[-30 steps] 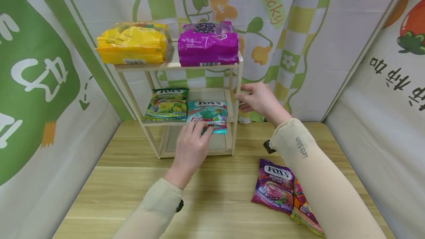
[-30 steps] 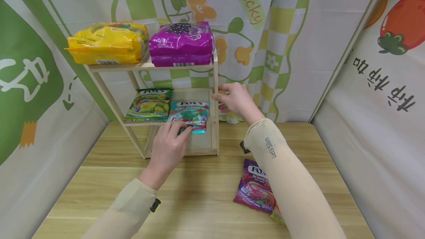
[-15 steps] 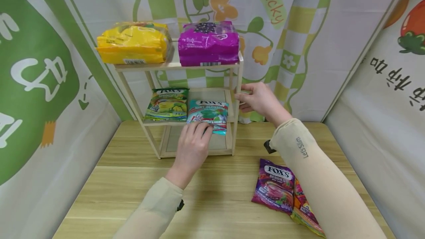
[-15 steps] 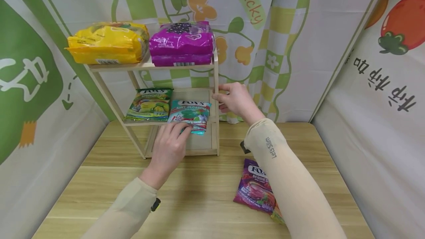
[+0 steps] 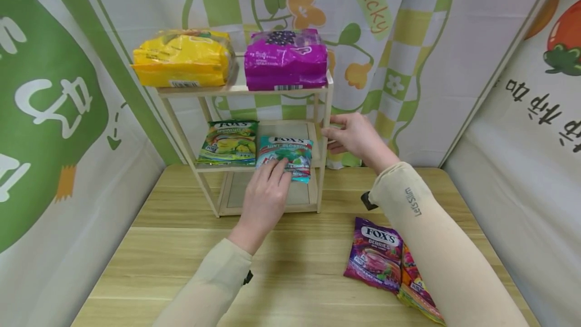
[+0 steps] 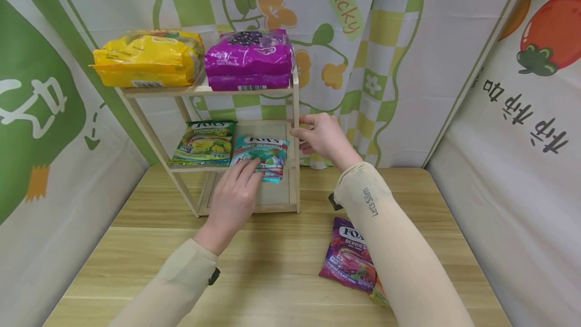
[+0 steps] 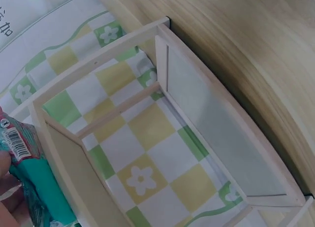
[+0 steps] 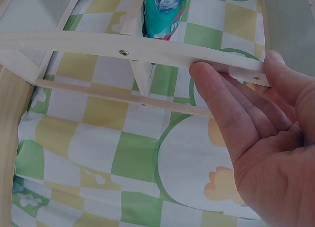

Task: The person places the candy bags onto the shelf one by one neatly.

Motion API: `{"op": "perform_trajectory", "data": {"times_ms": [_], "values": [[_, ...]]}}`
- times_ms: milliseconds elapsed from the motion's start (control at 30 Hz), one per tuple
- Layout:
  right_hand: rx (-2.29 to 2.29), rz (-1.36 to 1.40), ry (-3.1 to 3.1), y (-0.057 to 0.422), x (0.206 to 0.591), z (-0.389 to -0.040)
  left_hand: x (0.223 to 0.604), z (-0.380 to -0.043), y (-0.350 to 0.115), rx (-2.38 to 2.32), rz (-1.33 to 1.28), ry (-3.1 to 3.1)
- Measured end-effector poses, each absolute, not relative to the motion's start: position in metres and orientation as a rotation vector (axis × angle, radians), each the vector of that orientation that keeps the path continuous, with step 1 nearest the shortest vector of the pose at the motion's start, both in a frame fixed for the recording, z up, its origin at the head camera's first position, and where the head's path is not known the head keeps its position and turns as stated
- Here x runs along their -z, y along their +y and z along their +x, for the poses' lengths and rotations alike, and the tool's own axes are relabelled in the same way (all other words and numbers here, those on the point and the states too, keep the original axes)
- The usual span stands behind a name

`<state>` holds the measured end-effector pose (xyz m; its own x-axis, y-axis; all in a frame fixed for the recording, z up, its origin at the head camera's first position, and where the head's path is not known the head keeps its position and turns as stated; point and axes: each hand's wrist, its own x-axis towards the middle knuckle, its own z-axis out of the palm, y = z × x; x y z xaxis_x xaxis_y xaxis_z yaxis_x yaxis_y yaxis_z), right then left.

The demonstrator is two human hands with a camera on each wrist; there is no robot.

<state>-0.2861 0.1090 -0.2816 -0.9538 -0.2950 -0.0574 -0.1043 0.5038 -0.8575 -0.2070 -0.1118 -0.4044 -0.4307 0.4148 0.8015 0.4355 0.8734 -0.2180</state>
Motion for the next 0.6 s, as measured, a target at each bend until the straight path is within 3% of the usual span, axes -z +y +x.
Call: {"op": "perform_trajectory", "data": {"times_ms": [600], "values": [[1.44,-0.351,2.547,0.11,0.282,-0.286,0.39,-0.211,-0.11,-0.011,-0.646,-2.228]]}}
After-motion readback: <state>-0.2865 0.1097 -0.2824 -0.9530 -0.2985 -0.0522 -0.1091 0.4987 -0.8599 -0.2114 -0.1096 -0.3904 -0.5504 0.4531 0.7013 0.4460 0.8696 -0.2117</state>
